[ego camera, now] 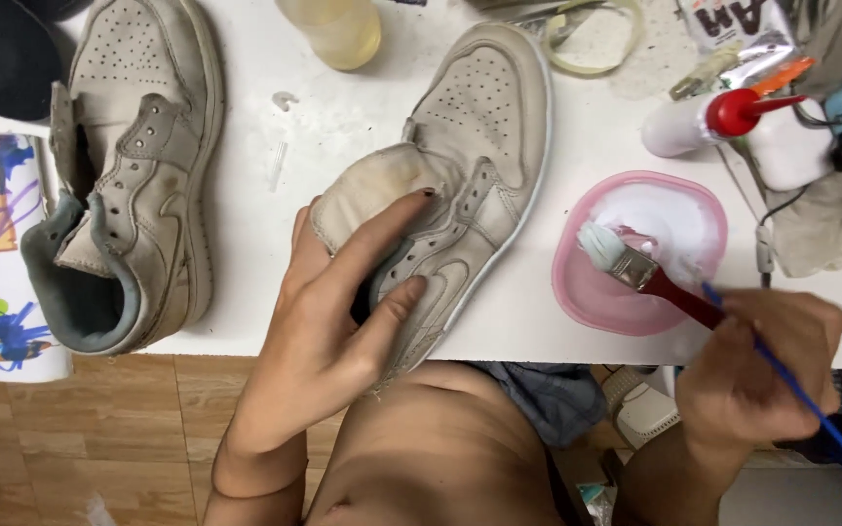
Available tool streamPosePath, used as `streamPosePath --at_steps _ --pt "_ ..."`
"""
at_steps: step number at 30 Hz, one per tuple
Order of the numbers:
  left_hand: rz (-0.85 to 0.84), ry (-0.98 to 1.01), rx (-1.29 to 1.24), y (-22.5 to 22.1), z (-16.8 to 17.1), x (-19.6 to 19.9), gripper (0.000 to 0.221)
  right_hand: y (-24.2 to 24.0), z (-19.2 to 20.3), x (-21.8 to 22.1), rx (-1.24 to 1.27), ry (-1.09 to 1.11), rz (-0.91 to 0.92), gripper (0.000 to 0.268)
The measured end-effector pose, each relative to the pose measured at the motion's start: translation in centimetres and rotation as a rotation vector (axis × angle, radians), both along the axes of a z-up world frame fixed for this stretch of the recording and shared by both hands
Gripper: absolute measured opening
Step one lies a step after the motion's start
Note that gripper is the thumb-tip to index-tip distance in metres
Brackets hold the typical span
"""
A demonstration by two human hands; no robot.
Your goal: Applying white paint to the upper leather panels of a sneaker using a paintbrush on a workbench.
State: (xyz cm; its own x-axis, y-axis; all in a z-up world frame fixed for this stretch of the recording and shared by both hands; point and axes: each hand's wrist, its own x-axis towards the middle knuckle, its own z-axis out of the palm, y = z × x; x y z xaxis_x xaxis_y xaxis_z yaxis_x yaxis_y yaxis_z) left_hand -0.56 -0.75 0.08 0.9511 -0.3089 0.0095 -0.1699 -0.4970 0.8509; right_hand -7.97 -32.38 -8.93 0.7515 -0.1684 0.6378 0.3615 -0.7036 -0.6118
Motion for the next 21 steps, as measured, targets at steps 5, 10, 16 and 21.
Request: streamPosePath --at_steps 5,10,16,21 --pt "0.044 0.014 0.015 0.1 -0.1 -0.1 0.048 -0.3 1.4 1.0 -0.228 0.204 0.016 0.008" --pt "0.056 0.016 0.007 0.3 -0.3 -0.2 0.050 -0.3 1.3 1.1 -0.263 0.200 0.016 0.011" --pt "0.043 0.040 -0.022 0.2 0.0 -0.2 0.049 -0.4 1.1 0.8 -0.269 0.185 0.023 0.022" --pt "0.040 0.054 -0.026 0.4 -0.1 -0.2 0.050 -0.9 0.8 0.6 -0.303 0.144 0.046 0.018"
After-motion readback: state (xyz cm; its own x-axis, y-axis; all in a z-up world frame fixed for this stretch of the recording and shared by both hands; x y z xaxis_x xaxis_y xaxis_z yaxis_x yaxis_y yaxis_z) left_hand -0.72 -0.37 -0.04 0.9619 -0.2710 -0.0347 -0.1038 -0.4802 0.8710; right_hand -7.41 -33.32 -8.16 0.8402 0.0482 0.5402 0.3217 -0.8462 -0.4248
